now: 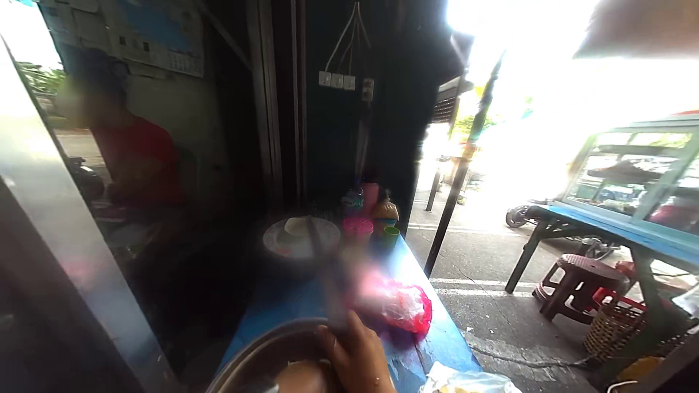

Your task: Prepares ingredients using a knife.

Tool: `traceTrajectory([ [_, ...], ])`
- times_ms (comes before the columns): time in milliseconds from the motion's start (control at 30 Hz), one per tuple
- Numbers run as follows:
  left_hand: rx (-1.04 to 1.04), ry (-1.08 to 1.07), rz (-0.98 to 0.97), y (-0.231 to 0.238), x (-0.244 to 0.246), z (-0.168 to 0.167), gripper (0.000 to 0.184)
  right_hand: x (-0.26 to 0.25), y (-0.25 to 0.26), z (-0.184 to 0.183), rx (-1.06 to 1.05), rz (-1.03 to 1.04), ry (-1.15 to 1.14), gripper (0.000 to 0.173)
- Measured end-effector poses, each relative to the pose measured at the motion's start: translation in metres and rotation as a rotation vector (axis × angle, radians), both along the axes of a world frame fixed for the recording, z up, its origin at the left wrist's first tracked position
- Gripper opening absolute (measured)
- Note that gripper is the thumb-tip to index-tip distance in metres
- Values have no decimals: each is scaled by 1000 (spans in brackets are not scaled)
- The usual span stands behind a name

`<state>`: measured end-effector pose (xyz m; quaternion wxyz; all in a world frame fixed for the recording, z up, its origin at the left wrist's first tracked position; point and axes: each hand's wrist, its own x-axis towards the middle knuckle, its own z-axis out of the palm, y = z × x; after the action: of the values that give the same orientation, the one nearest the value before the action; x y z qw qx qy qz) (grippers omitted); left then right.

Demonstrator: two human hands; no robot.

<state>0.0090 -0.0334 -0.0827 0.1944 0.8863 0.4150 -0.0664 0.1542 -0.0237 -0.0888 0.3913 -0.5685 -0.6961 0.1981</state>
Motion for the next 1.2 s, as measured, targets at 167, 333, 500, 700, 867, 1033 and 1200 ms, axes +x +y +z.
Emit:
traceTrajectory([
  [167,66,157,244,9,10,18,28,-1,6,-11,161,-28,144,38],
  [333,54,105,202,15,1,13,26,-6,10,-14,262,-47,207,32],
  [500,-228,76,67,8,1,-14,28,-9,14,-15,288,-51,203,28],
  [700,-330,230,-22,8,10,-11,23,-9,12,-16,294,-38,178,29],
  [867,-158,-19,106,28,-12,5,30,-9,12,-13,259,-4,301,24],
  [1033,22,1,175,19,-9,15,27,-10,13,-12,267,-1,311,23],
  [1200,-285,141,81,6,-4,-3,28,-8,12,-13,269,4,199,27],
])
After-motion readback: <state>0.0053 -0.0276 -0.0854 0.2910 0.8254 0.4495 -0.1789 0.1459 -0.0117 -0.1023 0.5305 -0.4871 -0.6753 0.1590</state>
